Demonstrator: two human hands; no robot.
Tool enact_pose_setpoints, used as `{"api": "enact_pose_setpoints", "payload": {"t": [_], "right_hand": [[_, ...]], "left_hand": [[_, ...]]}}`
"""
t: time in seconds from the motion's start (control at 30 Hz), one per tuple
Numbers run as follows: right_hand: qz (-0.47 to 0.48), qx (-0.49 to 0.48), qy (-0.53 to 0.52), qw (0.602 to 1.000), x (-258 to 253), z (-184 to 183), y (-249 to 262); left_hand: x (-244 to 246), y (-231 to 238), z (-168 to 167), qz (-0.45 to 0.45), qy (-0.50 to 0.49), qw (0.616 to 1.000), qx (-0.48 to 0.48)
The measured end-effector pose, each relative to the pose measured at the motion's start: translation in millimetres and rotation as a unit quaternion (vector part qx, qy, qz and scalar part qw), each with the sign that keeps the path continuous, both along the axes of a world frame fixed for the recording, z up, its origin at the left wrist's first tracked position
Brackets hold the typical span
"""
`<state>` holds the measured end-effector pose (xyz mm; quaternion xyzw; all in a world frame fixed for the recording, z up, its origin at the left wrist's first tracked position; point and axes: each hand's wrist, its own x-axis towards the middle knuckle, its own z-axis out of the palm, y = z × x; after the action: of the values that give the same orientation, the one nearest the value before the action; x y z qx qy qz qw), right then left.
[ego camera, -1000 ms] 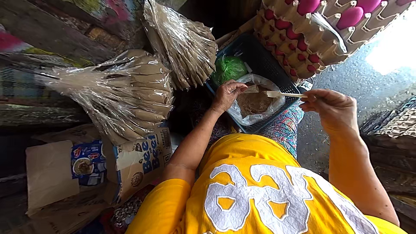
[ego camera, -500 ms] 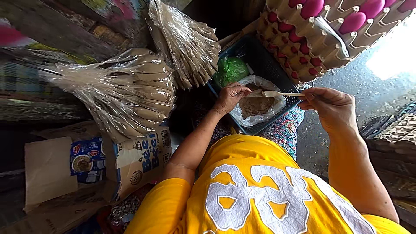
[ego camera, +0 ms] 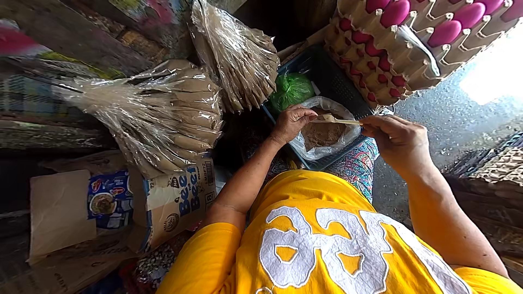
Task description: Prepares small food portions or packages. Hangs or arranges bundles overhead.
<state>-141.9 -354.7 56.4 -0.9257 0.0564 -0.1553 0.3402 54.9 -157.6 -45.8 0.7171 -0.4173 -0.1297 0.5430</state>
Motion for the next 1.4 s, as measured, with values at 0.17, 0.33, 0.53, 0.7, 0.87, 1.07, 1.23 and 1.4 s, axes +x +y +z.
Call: {"api": "enact_pose_setpoints", "payload": {"t": [0.17,0.33,0.53,0.7,0.87,1.07,1.23,1.4], "right_hand": [[0.017,-0.092,-0.058,0.994,-1.0,11.4,5.9],[-0.040,-0.014,-0.104,0.994,-7.4,7.2,0.0],[-0.072,0.055,0.023,0.996,-8.0,-38.8,2.3],[-0.018,0.020,0.164,0.986,10.3,-71.7,13.8],[0.026,0.009,0.029,0.999,47.8,-23.6,11.7],[0.056,0.020,-0.096,0.994,99.7,68.4,30.9],[0.029,0.001,-0.132,0.991,121.1,86.8,44.4],[-0.015,-0.001,-0.131,0.991,120.5,85.7,48.8]], "left_hand": [[3.7,2.4,1.6,0.037,0.075,0.996,-0.038],[7.9,8.7,7.9,0.077,0.160,0.980,-0.095],[17.1,12.0,34.1,0.126,0.245,0.943,-0.188],[18.1,5.2,68.1,0.168,0.299,0.911,-0.229],[9.3,-4.2,108.9,0.182,0.325,0.901,-0.221],[1.1,-12.1,136.2,0.123,0.318,0.917,-0.209],[-8.4,-14.1,142.0,0.082,0.360,0.901,-0.226],[-20.0,-17.9,114.3,-0.015,0.309,0.937,-0.165]]}}
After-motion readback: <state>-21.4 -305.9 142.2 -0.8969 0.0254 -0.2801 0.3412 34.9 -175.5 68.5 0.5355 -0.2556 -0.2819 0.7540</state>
